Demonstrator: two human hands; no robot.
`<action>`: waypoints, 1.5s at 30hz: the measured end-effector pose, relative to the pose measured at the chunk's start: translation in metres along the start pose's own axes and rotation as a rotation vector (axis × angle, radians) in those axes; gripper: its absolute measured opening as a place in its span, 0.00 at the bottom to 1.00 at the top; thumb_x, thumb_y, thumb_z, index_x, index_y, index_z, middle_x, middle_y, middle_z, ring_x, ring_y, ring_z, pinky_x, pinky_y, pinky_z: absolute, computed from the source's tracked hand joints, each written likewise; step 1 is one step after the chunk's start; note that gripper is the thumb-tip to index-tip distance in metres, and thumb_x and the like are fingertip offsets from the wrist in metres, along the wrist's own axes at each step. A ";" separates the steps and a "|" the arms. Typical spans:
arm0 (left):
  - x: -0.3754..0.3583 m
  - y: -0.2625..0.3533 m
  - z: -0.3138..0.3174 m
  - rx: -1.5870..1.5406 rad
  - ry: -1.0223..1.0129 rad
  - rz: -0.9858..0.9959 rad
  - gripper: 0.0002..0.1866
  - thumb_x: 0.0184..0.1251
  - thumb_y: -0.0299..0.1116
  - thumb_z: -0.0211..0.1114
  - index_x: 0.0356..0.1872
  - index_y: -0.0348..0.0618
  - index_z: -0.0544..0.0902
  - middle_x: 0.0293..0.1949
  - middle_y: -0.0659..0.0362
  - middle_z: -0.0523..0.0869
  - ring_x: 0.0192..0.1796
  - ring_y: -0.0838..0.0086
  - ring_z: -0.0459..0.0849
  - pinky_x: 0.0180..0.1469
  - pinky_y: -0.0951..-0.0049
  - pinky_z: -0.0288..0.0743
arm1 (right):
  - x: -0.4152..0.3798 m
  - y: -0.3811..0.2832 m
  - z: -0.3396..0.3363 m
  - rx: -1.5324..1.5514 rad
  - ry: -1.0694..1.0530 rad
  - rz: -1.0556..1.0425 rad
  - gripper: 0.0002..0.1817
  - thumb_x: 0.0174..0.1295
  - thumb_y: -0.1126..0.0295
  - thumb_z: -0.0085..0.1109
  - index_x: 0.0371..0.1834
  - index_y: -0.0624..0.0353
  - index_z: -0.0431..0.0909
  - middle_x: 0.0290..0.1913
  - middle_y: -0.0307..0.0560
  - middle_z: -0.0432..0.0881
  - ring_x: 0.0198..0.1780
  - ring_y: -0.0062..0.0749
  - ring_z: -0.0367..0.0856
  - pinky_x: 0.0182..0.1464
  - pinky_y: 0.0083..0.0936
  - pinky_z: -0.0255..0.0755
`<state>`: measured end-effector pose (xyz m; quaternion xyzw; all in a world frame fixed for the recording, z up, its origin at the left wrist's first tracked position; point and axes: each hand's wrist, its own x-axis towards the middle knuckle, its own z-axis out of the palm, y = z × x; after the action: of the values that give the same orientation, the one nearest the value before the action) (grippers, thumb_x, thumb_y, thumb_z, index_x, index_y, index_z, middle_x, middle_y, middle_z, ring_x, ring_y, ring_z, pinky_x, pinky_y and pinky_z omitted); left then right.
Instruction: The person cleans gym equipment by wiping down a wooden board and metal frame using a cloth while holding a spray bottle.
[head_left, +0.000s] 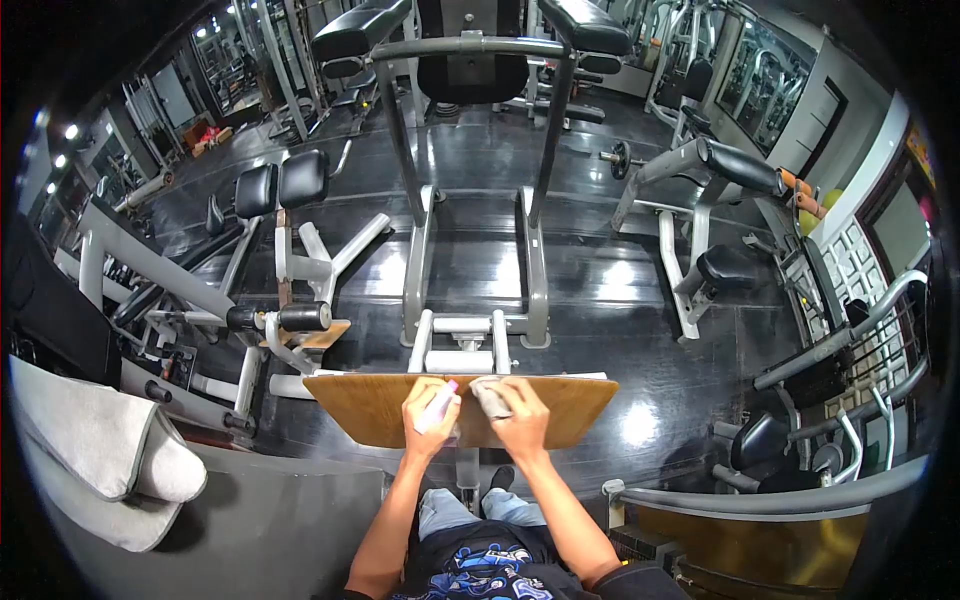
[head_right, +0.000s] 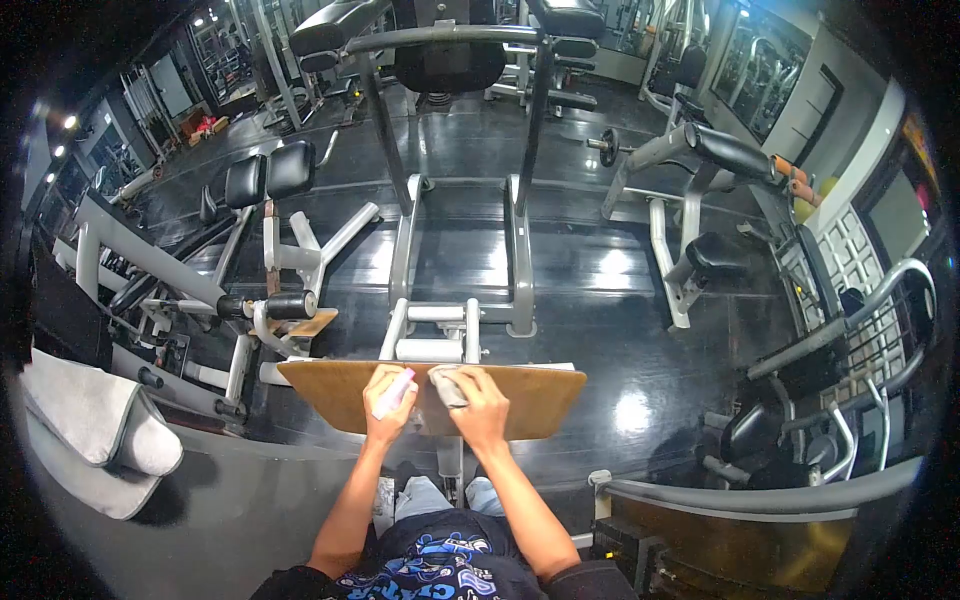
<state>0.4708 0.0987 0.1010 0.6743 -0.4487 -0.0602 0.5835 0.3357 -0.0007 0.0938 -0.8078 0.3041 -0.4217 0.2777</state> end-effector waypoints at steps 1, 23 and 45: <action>0.001 0.000 0.000 -0.005 0.045 0.019 0.06 0.57 0.24 0.69 0.35 0.34 0.85 0.35 0.51 0.84 0.36 0.64 0.84 0.40 0.69 0.76 | -0.005 0.002 0.005 -0.022 -0.016 -0.024 0.20 0.46 0.77 0.68 0.45 0.47 0.86 0.44 0.39 0.84 0.45 0.37 0.85 0.44 0.32 0.80; 0.016 0.011 0.018 -0.182 -0.001 -0.270 0.05 0.63 0.24 0.68 0.37 0.33 0.86 0.35 0.59 0.82 0.25 0.80 0.78 0.23 0.77 0.71 | 0.002 0.025 -0.027 -0.122 -0.005 -0.155 0.13 0.50 0.70 0.71 0.41 0.44 0.87 0.40 0.33 0.85 0.39 0.31 0.84 0.38 0.29 0.79; 0.014 -0.017 0.017 -0.095 -0.034 -0.146 0.07 0.60 0.24 0.68 0.38 0.35 0.87 0.31 0.56 0.81 0.28 0.72 0.79 0.28 0.73 0.72 | -0.005 0.030 -0.027 -0.174 -0.021 -0.158 0.15 0.48 0.69 0.72 0.41 0.42 0.87 0.40 0.32 0.85 0.39 0.32 0.83 0.38 0.29 0.79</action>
<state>0.4772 0.0752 0.0877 0.6756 -0.4048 -0.1356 0.6012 0.3025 -0.0223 0.0831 -0.8547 0.2722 -0.4057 0.1756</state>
